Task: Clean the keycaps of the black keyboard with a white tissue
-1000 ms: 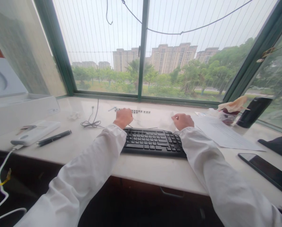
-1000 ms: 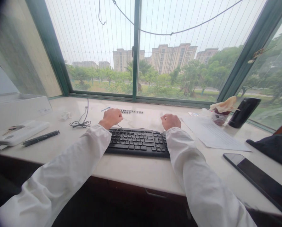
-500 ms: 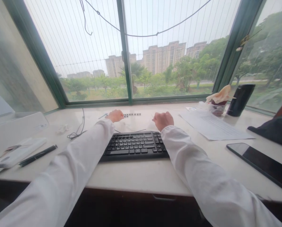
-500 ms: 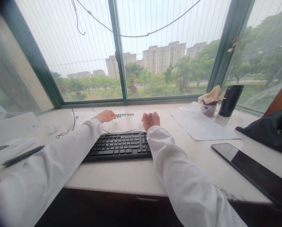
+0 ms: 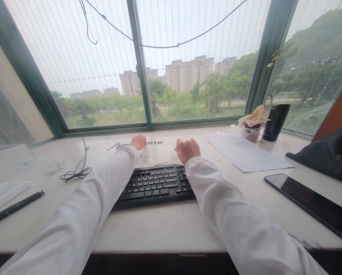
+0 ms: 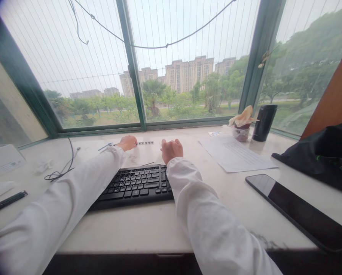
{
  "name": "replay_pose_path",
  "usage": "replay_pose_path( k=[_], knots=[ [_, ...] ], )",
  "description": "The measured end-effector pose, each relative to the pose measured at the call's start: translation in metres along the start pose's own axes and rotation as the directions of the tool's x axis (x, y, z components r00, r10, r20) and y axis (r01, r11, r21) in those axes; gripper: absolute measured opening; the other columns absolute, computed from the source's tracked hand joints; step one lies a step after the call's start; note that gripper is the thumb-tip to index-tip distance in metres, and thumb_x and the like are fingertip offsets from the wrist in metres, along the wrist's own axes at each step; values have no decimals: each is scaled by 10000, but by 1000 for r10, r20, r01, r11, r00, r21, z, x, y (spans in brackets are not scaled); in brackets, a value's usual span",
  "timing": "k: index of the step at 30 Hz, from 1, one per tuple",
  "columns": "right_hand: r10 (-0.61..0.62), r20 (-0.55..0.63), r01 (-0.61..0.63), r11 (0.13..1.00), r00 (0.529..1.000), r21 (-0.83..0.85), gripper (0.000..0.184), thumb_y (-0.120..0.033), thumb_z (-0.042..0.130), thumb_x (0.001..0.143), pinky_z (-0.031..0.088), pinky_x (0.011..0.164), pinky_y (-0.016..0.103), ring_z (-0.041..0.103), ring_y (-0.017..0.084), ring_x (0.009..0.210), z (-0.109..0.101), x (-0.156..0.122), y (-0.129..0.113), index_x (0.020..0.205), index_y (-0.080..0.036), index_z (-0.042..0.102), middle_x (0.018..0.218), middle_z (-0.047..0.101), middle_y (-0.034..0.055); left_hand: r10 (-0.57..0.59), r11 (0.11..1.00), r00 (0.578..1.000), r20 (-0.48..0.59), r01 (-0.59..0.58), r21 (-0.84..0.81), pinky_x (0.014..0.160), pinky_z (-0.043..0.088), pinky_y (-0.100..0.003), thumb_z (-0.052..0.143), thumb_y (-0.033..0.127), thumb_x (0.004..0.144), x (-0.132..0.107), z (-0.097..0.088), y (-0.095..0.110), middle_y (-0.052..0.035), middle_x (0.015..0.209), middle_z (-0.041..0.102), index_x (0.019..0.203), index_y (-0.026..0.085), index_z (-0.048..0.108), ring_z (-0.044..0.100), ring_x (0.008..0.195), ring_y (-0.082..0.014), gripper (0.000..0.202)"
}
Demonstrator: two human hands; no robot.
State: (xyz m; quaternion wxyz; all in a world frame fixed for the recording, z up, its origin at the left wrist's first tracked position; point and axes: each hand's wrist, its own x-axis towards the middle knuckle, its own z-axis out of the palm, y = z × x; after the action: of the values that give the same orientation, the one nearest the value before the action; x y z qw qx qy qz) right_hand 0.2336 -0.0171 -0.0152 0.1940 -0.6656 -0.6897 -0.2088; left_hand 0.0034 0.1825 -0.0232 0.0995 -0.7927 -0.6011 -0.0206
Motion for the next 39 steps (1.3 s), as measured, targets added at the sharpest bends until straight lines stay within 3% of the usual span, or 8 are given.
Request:
replay_pose_path(
  k=[6,12,16,19,23,27,34,39],
  knots=[
    [-14,57,13,1000,998,21,235,-278,500,928,341,828,319,615,191,797,5,3,4,869,-168,700,778,706,97,44,998,997,-70,-46,-35,869,475,-291,635,341,745,-16,-17,8,-81,1095,700,970,214,718,629,1011,-237,271],
    [0,-9,1,999,1000,51,304,-274,453,939,332,837,346,591,217,831,-2,0,1,864,-170,728,786,704,120,126,986,971,-202,-146,-85,810,484,-263,608,378,774,-54,-51,33,-25,993,728,995,248,691,655,944,-201,269],
    [-9,-26,11,997,1000,75,304,-252,449,933,333,837,351,593,225,836,-5,-1,0,851,-164,727,780,707,123,290,910,892,-345,-369,-187,710,498,-259,644,290,735,-100,-73,54,-4,890,735,904,221,702,669,787,-174,191],
    [25,-58,-18,991,998,129,280,-255,468,919,332,852,353,606,221,827,-3,-2,-2,861,-177,731,781,716,109,350,839,821,-450,-489,-240,668,497,-246,643,243,739,-134,-80,66,-4,849,731,854,201,707,662,734,-154,138],
    [63,-99,-28,947,993,321,259,-347,512,898,361,821,340,630,209,788,2,-4,-9,849,-225,734,755,727,43,291,835,794,-534,-483,-263,672,504,-258,631,213,744,-161,-72,75,-2,814,727,854,199,710,662,724,-160,136],
    [67,-89,-10,845,994,534,234,-428,576,845,404,731,288,634,178,719,9,-8,-20,846,-264,743,759,729,-7,241,839,804,-544,-454,-299,674,514,-277,628,203,734,-167,-54,77,-15,795,721,838,186,702,663,715,-178,129],
    [-109,-187,200,783,976,589,252,-401,554,876,415,733,287,580,155,670,7,-12,-38,829,-238,739,791,721,5,209,789,771,-601,-496,-362,676,511,-274,625,233,759,-164,-39,66,-30,754,692,778,171,661,654,714,-181,74],
    [15,-105,67,681,994,729,326,-512,579,833,453,717,285,610,174,719,7,-13,-42,790,-221,718,768,708,23,179,789,771,-611,-483,-379,682,506,-272,633,291,790,-167,-40,64,-33,833,692,824,180,659,657,755,-182,119]
  ],
)
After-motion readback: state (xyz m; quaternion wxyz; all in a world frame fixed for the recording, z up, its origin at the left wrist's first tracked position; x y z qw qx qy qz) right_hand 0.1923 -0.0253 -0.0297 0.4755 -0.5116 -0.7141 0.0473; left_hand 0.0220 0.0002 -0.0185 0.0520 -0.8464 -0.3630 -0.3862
